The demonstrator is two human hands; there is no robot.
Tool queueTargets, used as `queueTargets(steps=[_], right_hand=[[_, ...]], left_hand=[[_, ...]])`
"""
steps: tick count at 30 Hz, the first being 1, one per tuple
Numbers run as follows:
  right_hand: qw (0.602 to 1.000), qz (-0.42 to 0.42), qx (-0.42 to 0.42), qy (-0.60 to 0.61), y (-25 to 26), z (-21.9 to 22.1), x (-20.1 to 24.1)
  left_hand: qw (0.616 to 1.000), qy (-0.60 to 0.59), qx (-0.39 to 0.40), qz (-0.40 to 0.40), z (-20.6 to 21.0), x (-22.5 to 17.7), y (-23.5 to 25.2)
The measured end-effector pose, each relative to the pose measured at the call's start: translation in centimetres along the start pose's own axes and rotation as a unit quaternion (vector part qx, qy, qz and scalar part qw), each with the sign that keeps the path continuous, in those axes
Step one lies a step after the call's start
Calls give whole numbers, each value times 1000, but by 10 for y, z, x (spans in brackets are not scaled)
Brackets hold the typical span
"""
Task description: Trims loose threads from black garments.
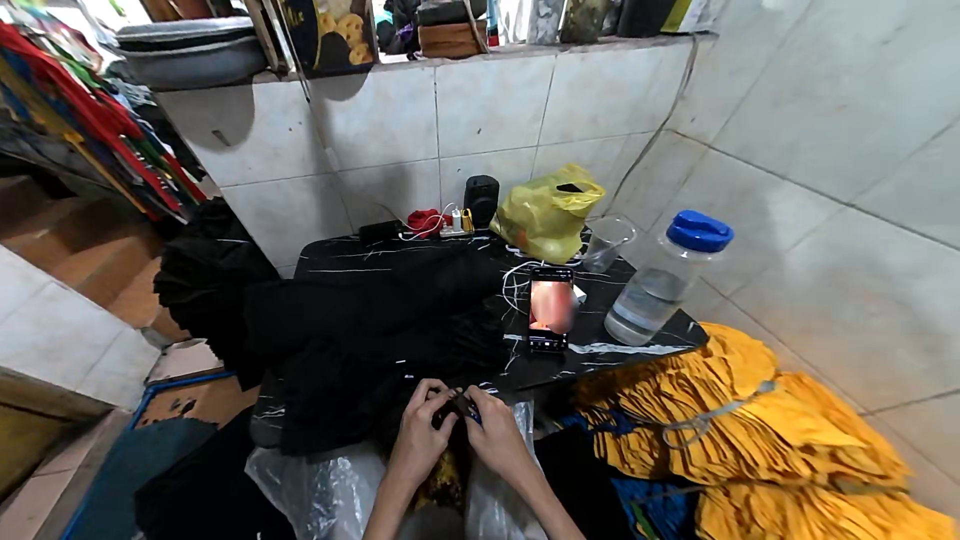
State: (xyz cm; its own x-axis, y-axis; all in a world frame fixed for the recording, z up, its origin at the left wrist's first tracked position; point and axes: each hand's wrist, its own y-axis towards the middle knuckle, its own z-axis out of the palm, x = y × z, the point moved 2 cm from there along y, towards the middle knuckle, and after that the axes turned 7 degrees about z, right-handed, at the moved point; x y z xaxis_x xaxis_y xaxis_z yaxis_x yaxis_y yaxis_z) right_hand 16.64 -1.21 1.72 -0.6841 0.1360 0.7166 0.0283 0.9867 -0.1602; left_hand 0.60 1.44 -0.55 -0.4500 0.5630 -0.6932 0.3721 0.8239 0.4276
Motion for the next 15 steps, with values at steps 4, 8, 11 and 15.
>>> queueTargets(steps=[4, 8, 11, 15], right_hand=[[999, 8, 11, 29, 1, -1, -5], [997, -6, 20, 79, 3, -2, -10], [998, -20, -21, 57, 3, -6, -14], [998, -31, -38, -49, 2, -13, -18]], left_hand=[[999, 25, -27, 35, 4, 1, 0], [994, 50, -69, 68, 8, 4, -4], [996, 13, -84, 22, 6, 6, -3], [993, -62, -86, -43, 1, 5, -1]])
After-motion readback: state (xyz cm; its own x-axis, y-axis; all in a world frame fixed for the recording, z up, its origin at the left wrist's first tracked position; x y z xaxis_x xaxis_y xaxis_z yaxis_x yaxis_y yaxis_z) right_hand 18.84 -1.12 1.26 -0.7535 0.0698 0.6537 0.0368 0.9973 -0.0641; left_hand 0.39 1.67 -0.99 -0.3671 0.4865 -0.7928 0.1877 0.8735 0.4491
